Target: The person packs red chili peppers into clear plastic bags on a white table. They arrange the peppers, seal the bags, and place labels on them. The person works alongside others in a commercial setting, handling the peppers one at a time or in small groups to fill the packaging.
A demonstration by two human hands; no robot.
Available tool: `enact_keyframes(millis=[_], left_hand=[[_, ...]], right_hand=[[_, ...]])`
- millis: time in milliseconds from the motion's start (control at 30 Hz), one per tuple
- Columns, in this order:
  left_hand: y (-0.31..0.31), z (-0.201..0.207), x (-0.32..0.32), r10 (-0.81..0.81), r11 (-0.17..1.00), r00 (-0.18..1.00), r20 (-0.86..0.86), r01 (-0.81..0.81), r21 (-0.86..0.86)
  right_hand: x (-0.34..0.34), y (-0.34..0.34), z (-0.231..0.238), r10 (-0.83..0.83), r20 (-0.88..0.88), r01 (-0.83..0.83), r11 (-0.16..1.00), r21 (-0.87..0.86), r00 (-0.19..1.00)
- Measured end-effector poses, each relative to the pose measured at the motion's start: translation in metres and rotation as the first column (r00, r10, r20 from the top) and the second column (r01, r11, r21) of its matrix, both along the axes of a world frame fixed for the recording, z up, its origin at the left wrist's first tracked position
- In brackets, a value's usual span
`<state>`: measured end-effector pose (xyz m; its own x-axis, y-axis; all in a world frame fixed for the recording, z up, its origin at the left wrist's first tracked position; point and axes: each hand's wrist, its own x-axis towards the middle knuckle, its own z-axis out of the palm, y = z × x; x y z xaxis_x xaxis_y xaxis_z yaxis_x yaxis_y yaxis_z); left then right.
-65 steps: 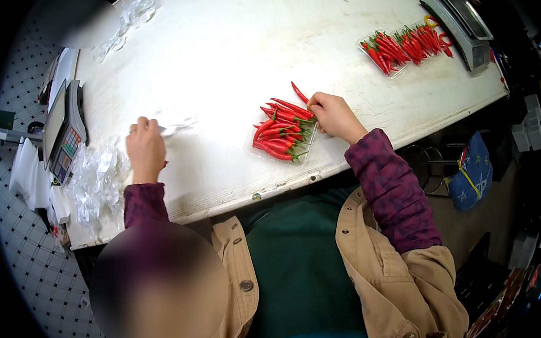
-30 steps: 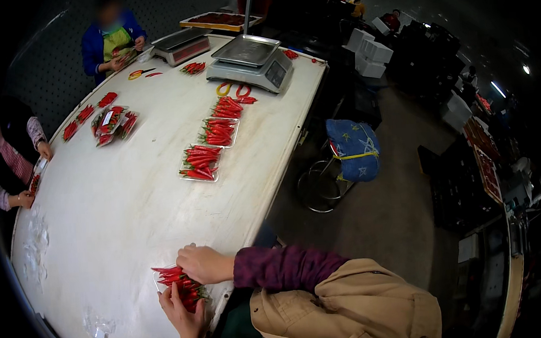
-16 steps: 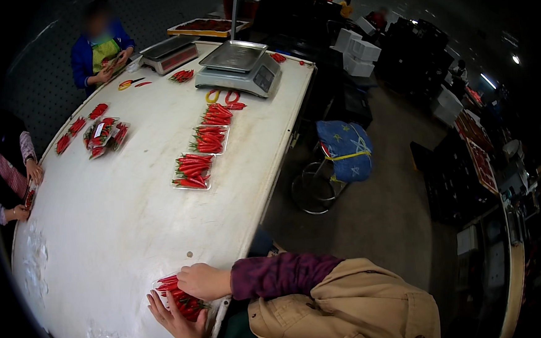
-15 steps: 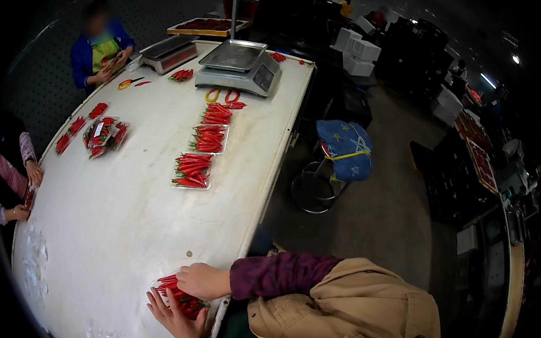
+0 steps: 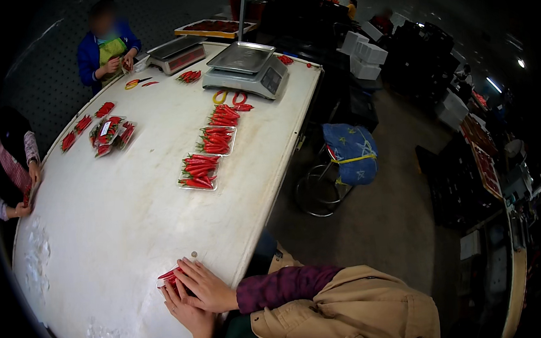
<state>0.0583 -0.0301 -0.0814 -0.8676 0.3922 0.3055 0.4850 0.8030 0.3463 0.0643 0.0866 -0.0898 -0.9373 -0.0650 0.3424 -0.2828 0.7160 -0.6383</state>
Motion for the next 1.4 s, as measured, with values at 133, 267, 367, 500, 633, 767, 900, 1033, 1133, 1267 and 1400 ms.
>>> enact_keyframes(millis=[133, 267, 367, 500, 633, 767, 900, 1033, 1133, 1267, 1400], left_hand=[[-0.001, 0.011, 0.001, 0.014, 0.995, 0.999, 0.048, -0.018, 0.101], [-0.014, -0.012, 0.001, 0.075, 0.927, 0.970, 0.230, -0.153, 0.343], [-0.010, -0.016, 0.001, 0.008, 0.959, 0.990, 0.143, -0.048, 0.281], [-0.015, -0.017, 0.003, 0.013, 0.963, 0.993, 0.120, -0.045, 0.264], [-0.003, -0.011, -0.002, -0.007, 0.956, 0.992, 0.123, -0.030, 0.293], [-0.009, 0.001, 0.006, 0.032, 0.965, 0.991, 0.127, -0.064, 0.253], [-0.016, 0.001, -0.003, 0.084, 0.936, 0.988, 0.126, -0.122, 0.330], [-0.019, -0.008, -0.019, 0.102, 0.923, 0.988, 0.114, -0.137, 0.360], [-0.015, -0.007, -0.026, 0.054, 0.919, 0.988, 0.145, -0.106, 0.380], [-0.015, -0.004, -0.021, 0.001, 0.940, 0.991, 0.132, -0.046, 0.337], [-0.014, -0.002, -0.020, -0.032, 0.963, 0.992, 0.123, -0.002, 0.271]], right_hand=[[-0.013, 0.015, -0.001, -0.029, -0.036, 0.028, 1.000, -0.009, 0.999], [-0.016, 0.017, -0.013, -0.084, -0.038, 0.081, 0.995, -0.060, 0.996], [-0.016, 0.014, -0.011, -0.047, -0.066, 0.047, 0.999, 0.000, 0.997], [-0.018, 0.010, -0.015, 0.079, -0.083, -0.067, 0.989, 0.134, 0.993], [-0.027, 0.027, -0.013, 0.025, -0.058, -0.032, 0.991, -0.126, 0.998], [-0.027, 0.028, 0.002, 0.129, -0.041, -0.134, 0.974, -0.185, 0.991], [-0.031, 0.057, 0.005, -0.041, 0.159, 0.124, 0.821, -0.557, 0.986], [-0.027, 0.066, 0.004, -0.015, 0.299, 0.190, 0.802, -0.567, 0.954], [-0.028, 0.058, 0.011, 0.010, 0.118, 0.030, 0.943, -0.331, 0.993], [-0.031, 0.050, 0.009, 0.029, 0.085, -0.003, 0.955, -0.297, 0.996], [-0.031, 0.049, 0.005, 0.037, 0.055, -0.022, 0.969, -0.246, 0.998]])
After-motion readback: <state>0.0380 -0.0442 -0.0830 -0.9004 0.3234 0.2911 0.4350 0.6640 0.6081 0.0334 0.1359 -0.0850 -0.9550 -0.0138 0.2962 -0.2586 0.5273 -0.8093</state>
